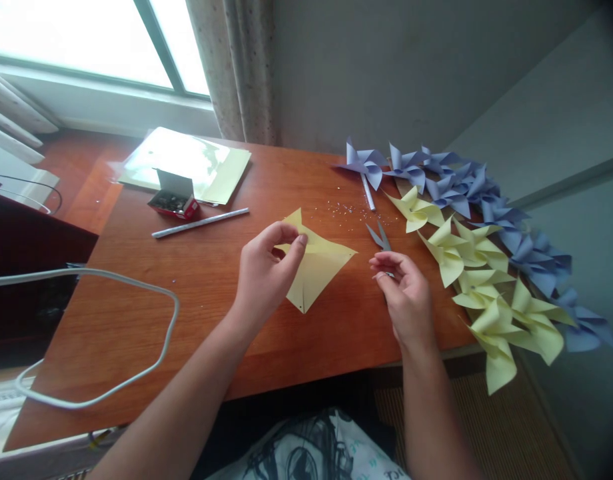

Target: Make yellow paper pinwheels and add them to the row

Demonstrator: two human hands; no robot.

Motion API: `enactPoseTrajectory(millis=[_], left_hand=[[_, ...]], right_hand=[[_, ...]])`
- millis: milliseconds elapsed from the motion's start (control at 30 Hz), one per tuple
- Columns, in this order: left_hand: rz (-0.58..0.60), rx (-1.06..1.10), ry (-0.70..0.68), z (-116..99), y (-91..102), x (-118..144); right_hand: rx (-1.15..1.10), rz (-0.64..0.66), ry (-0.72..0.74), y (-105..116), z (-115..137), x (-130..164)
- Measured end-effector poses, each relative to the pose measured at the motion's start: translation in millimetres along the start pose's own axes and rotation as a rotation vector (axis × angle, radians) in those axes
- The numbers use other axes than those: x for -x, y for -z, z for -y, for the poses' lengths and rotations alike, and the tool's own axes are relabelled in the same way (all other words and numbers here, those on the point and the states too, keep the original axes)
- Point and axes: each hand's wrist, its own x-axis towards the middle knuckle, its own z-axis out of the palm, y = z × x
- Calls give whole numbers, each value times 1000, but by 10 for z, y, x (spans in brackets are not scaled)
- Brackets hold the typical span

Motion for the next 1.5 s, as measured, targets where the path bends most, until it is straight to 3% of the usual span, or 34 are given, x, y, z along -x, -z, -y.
enactPoseTrajectory(millis=[133,367,533,733,1067,1267,1400,1500], left_hand=[[24,18,-17,38,-8,-6],[160,119,-5,84,-49,9],[205,134,36,86,-32,11],[243,82,42,61,-11,33],[285,-20,-46,38,-27,56],[214,129,-11,6,-31,42],[211,133,7,1,-28,44],[231,64,-36,1,-34,59]], right_hand=[[56,33,114,-33,149,-15],[203,271,271,-335,376,-41],[113,279,199,-445,301,-98],[16,236,113,-398,256,-89],[5,221,106,-392,267,-64],[-1,258,66,-380,294,-27],[54,321,96,-333,346,-27],[78,287,144,-305,395,-73]])
